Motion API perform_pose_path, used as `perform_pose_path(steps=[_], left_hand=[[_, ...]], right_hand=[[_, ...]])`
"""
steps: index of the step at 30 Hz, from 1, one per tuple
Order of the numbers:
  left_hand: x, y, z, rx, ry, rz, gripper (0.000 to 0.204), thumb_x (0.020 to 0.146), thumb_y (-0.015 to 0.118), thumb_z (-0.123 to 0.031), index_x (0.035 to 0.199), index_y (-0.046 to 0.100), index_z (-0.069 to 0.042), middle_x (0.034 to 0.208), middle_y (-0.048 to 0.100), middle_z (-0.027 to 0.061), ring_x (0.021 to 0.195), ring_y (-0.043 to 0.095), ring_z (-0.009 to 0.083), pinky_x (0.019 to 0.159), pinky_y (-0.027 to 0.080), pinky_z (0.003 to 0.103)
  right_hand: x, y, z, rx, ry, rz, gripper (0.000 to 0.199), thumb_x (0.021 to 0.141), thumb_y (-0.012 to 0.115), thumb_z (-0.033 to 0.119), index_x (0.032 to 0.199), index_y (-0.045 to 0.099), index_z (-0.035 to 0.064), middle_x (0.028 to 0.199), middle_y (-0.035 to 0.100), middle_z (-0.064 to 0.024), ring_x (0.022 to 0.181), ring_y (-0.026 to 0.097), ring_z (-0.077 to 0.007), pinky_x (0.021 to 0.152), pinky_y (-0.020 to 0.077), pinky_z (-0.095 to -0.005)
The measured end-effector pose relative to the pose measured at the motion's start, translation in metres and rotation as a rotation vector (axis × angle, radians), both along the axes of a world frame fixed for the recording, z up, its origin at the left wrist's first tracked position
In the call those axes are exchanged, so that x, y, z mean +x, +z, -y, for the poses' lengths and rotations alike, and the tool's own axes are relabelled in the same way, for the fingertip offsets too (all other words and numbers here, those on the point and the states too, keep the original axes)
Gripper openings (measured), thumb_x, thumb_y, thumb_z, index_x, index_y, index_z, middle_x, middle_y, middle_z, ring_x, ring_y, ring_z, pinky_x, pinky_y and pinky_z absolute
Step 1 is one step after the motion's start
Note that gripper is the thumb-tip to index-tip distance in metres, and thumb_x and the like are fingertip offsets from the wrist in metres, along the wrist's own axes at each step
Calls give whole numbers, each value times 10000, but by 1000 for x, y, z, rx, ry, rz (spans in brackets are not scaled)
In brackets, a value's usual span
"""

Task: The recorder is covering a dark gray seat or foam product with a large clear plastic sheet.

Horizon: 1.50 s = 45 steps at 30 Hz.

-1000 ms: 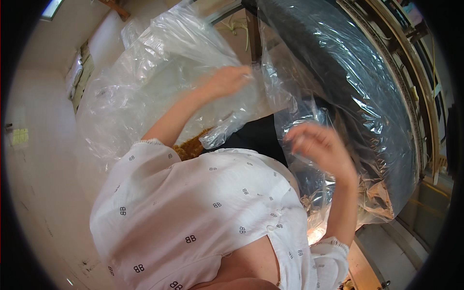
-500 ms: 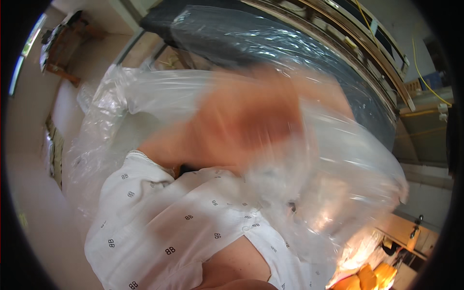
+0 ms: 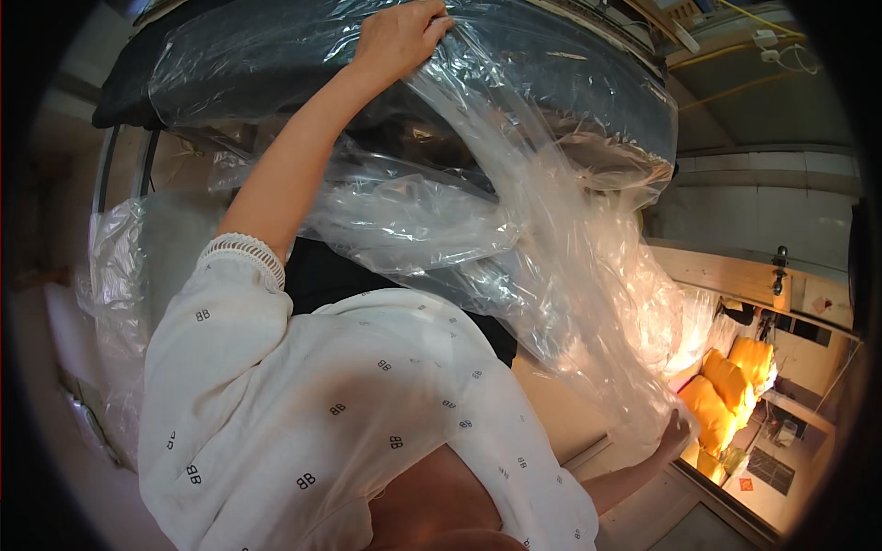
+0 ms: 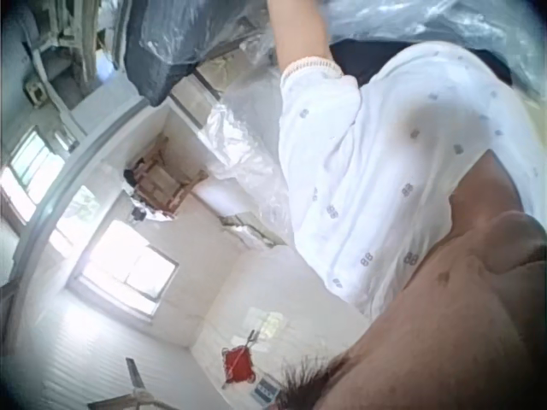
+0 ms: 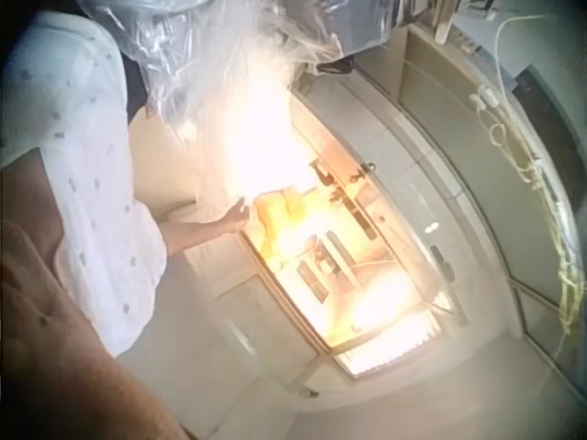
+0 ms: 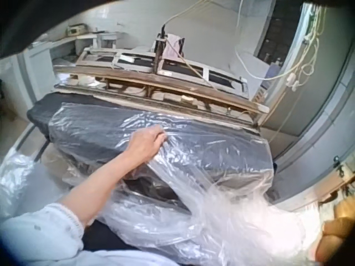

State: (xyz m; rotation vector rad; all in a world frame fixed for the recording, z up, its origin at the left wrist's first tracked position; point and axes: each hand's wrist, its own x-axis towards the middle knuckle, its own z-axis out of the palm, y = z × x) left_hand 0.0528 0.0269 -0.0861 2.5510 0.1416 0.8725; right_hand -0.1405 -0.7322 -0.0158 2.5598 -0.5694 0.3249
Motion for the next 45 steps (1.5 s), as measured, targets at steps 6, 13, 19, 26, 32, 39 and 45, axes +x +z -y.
perform_pose_path(steps=[6, 13, 19, 26, 32, 39, 45], left_hand=[[6, 26, 5, -175, -218, 85, 296, 839, 522, -275, 757, 588, 2, 700, 596, 173, 666, 593, 325, 593, 437, 403], [-38, 118, 52, -256, -383, 68, 162, 794, 575, -154, 708, 575, -18, 584, 520, 104, 478, 476, 151, 462, 378, 286], [-102, 86, -10, 237, -97, -133, 142, 771, 576, -178, 859, 643, -88, 882, 605, 62, 803, 595, 280, 681, 475, 354], [-214, 79, -171, -117, 240, -542, 162, 690, 538, -108, 798, 632, -32, 781, 618, 81, 706, 592, 208, 664, 454, 311], [-218, 120, -244, -853, 42, -366, 113, 722, 554, -48, 826, 591, -71, 618, 508, -31, 489, 429, 63, 422, 305, 199], [-193, 49, -259, -618, 231, -100, 240, 812, 613, -240, 934, 597, -34, 715, 563, 27, 625, 537, 132, 571, 453, 277], [-167, 21, -265, 35, 731, -332, 446, 813, 543, -434, 1089, 586, -87, 1022, 551, 154, 960, 522, 325, 809, 422, 461]], right_hand=[[160, 1, -247, 1139, 604, 217, 225, 895, 533, 174, 891, 595, -41, 819, 616, -74, 760, 550, -113, 685, 446, -257], [215, 10, -517, 1343, 1528, 197, 275, 880, 548, 150, 1131, 570, 39, 1075, 587, -73, 961, 551, -124, 814, 422, -223], [208, 40, -501, 1249, 1425, 94, 135, 924, 458, 96, 966, 563, 22, 836, 576, -21, 771, 497, -78, 688, 392, -201], [269, 25, -395, 1019, 1177, 50, 167, 929, 472, 140, 910, 549, -7, 806, 562, -33, 768, 497, -101, 722, 406, -215], [330, 3, -378, 949, 1118, -74, 169, 923, 464, 148, 883, 525, -4, 745, 530, -40, 700, 445, -105, 666, 396, -232], [384, -34, -355, 940, 1063, -229, 297, 910, 499, 228, 738, 476, -13, 647, 466, -24, 631, 395, -96, 585, 366, -252], [404, -49, -367, 941, 997, -283, 349, 915, 506, 274, 679, 445, 25, 611, 390, 20, 604, 327, -81, 535, 308, -249]])
